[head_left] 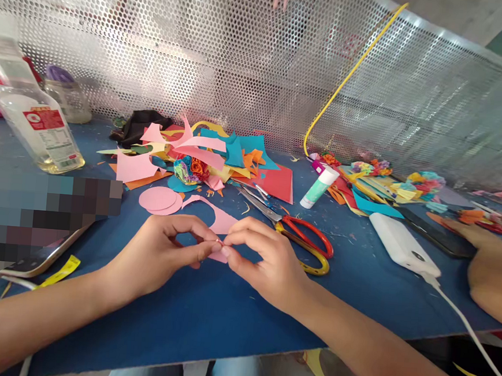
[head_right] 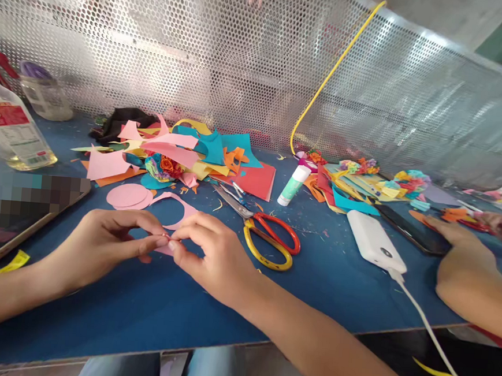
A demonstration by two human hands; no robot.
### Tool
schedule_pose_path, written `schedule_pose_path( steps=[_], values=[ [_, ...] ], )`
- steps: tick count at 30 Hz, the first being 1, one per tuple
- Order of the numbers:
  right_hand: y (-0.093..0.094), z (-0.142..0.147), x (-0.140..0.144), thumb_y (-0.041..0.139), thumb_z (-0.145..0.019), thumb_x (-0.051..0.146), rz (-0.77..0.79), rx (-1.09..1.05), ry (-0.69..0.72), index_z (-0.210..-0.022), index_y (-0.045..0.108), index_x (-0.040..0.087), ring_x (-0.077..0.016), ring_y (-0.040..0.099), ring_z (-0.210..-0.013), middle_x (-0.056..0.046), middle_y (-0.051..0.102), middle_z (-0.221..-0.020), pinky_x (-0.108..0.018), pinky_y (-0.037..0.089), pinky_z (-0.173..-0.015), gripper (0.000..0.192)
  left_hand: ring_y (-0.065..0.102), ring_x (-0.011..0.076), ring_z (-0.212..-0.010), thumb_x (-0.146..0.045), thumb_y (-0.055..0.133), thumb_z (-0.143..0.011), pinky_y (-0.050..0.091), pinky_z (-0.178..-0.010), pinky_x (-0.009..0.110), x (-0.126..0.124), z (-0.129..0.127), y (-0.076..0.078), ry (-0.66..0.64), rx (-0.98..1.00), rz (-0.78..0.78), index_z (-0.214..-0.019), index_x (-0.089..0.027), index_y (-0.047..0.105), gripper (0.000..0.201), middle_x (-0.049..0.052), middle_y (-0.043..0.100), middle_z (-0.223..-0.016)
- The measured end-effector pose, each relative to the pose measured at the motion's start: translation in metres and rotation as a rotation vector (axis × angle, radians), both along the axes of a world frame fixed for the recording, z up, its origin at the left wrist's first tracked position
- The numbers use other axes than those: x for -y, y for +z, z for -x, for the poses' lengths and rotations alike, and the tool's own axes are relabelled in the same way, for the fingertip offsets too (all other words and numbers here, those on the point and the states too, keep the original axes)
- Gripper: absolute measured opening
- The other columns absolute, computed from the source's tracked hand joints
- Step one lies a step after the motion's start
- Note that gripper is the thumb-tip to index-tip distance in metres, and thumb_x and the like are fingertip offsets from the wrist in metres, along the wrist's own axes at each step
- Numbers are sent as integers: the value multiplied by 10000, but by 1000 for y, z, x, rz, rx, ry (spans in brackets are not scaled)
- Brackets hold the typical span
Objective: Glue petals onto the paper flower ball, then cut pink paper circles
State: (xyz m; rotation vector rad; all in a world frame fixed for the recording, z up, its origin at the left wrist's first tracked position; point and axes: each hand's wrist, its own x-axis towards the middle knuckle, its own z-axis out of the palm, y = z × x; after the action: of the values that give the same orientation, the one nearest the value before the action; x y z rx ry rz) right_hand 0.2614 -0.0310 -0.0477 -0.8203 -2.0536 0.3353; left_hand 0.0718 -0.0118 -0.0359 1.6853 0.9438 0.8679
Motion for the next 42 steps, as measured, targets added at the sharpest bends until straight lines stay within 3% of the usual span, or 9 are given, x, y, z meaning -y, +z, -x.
schedule_pose_path(
  steps=[3, 6, 13, 16, 20, 24, 30, 36, 42],
  values=[
    [1, 1, 0, 582, -817, 143, 25, -31, -16, -812, 600, 178, -119, 600, -782, -21, 621, -834, -232, 475, -739, 40, 608, 109, -684, -327, 641, -774, 538, -564, 172, 0, 1, -2, -17, 12, -17, -769, -181, 666, 148, -5, 659, -758],
    [3, 2, 0, 569, -825, 132, 52, -38, -20, -786, 594, 174, -110, 592, -765, -16, 615, -811, -224, 468, -730, 63, 594, 84, -615, -332, 625, -791, 519, -540, 154, 1, 2, -3, 15, -19, -75, -788, -190, 660, 147, -16, 660, -751],
    [0, 2, 1, 572, -823, 136, 138, -76, 23, -799, 601, 168, -116, 588, -771, -27, 610, -834, -231, 467, -720, 50, 576, 70, -529, -295, 684, -727, 480, -481, 136, 2, 0, -1, 128, -14, -162, -712, -169, 622, 141, -29, 651, -658],
    [-1, 2, 1, 578, -827, 152, 171, -92, 32, -798, 603, 162, -111, 585, -770, -26, 605, -835, -227, 464, -722, 40, 576, 62, -524, -270, 663, -746, 475, -479, 123, 3, 1, 1, 99, -23, -212, -699, -171, 640, 112, -28, 655, -657],
    [0, 1, 1, 572, -836, 154, 195, -107, 17, -793, 604, 160, -104, 580, -775, -18, 602, -829, -216, 460, -724, 54, 577, 61, -564, -285, 620, -792, 449, -474, 111, 4, 5, 3, 11, -113, -253, -827, -203, 711, 128, -12, 689, -752],
    [1, 0, -1, 572, -842, 155, 191, -110, 11, -786, 607, 162, -94, 576, -776, -8, 605, -818, -205, 453, -727, 66, 583, 72, -554, -293, 639, -772, 475, -486, 139, 2, 7, 4, -41, -70, -168, -878, -208, 732, 165, 6, 695, -762],
    [0, 0, 1, 571, -845, 166, 192, -103, 18, -774, 596, 173, -89, 567, -758, 5, 594, -800, -199, 445, -715, 76, 582, 72, -513, -210, 701, -686, 499, -498, 155, -2, 3, 4, 50, -13, 35, -756, -162, 733, 91, 7, 702, -665],
    [-2, 2, -1, 571, -846, 168, 202, -100, 15, -766, 591, 179, -98, 571, -744, -1, 596, -798, -214, 452, -704, 83, 570, 46, -505, -166, 730, -654, 456, -487, 113, -1, 1, 3, 23, 60, 53, -665, -138, 663, 74, -31, 662, -579],
    [-5, 2, -2, 579, -832, 143, 117, -99, 26, -783, 596, 186, -115, 586, -770, -13, 614, -823, -236, 471, -720, 67, 651, 118, -739, -292, 687, -728, 506, -621, 169, -1, 2, -4, 2, -47, -52, -975, -186, 657, 271, 4, 711, -808]
  ],
)
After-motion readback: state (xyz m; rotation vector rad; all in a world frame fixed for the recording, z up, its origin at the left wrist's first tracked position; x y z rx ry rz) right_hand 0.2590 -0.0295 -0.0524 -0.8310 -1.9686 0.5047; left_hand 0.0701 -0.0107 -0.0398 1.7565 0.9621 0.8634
